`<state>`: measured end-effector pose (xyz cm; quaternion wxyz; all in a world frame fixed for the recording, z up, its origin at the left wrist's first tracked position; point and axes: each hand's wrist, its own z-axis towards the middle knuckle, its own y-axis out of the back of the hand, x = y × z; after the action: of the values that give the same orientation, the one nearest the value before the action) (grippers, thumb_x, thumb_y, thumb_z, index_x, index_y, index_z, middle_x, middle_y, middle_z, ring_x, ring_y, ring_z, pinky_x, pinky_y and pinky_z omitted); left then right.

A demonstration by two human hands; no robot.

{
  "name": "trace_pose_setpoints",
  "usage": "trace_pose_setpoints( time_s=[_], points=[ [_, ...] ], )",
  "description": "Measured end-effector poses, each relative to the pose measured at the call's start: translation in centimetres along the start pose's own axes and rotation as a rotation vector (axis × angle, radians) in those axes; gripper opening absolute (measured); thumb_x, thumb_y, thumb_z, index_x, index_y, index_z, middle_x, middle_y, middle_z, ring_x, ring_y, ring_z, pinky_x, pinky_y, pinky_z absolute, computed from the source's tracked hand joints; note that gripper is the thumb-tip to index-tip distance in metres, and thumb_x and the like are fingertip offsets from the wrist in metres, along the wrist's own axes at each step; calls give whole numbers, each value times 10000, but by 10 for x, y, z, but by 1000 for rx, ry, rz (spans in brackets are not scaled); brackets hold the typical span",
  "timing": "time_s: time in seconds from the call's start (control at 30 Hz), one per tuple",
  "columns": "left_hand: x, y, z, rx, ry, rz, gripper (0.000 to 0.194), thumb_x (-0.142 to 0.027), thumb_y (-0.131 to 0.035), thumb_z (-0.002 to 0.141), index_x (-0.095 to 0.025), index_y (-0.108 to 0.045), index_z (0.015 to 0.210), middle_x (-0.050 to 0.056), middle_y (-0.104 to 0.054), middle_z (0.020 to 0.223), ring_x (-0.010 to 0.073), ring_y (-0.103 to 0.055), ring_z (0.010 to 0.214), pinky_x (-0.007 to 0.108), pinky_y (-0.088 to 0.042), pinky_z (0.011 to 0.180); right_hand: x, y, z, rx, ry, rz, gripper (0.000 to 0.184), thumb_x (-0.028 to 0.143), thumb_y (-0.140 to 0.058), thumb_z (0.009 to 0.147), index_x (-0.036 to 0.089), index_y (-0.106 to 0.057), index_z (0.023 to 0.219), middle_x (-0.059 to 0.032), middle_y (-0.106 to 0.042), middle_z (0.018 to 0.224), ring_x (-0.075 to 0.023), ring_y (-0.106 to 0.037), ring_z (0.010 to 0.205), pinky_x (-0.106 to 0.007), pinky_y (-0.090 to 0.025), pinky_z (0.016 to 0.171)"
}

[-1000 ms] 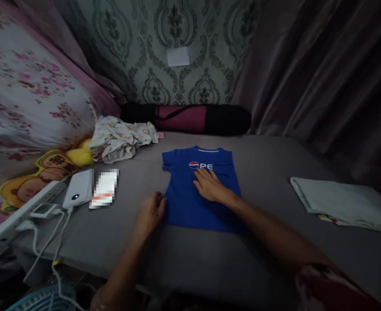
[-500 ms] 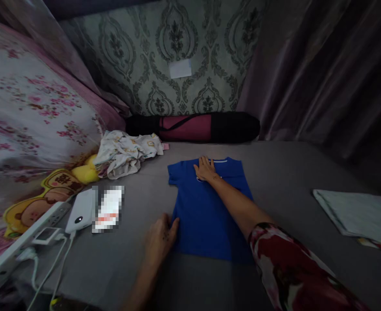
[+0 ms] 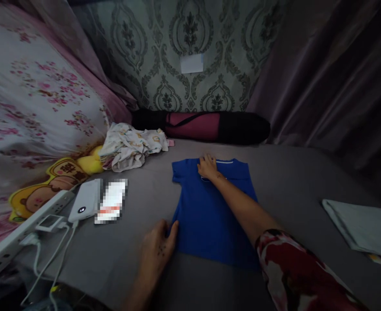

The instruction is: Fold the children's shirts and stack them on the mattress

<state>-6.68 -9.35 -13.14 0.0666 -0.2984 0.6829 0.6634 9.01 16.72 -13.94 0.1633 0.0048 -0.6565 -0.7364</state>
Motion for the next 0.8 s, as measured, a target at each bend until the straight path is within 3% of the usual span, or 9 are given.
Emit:
trace_pose_setpoints(
  time_s=[0.07,0.17,0.27,0.4,0.63,0.8],
  points=[
    [0,-3,-2,-45,6,-12,427,-551,-372,905,-217,-448,651,-11,-528,594,149,-496,575,256,-250,552,21,6,1,-10,65,64,383,273,-396,956,129,-579,1260,-162,-518,1381,-256,-414,1308,-383,-282,1080],
    [2,-6,-2,-77,19,-22,403,-529,-387,898,-215,-459,656,-6,-539,612,155,-510,601,253,-260,562,58,10,6,124,56,173,344,280,-384,961,175,-644,1161,-129,-644,1202,-227,-570,1140,-306,-414,937],
    [4,-8,-2,-90,9,-26,349,-482,-413,885,-215,-462,665,-7,-545,625,154,-513,611,250,-267,568,91,6,13,184,16,192,355,344,-426,946,164,-669,1131,-148,-670,1137,-242,-631,1046,-295,-466,834],
    [4,-6,-3,-78,-1,-37,289,-439,-440,862,-217,-453,677,-12,-535,626,148,-501,598,248,-265,563,117,-6,15,211,-34,154,406,398,-591,853,133,-679,1147,-194,-622,1217,-275,-631,1061,-303,-498,819],
    [5,-5,-1,-70,4,-46,231,-336,-446,838,-216,-419,642,-22,-517,607,142,-503,603,244,-256,562,131,-12,11,189,-53,113,290,72,-540,826,88,-709,1060,-233,-590,1233,-265,-637,1058,-325,-515,830],
    [6,-6,0,-61,-13,-32,232,-352,-446,839,-219,-421,651,-25,-506,595,141,-501,597,243,-258,562,116,-10,17,189,-58,210,303,61,-544,824,142,-689,1078,-186,-626,1199,-234,-625,1072,-286,-487,837]
  ],
)
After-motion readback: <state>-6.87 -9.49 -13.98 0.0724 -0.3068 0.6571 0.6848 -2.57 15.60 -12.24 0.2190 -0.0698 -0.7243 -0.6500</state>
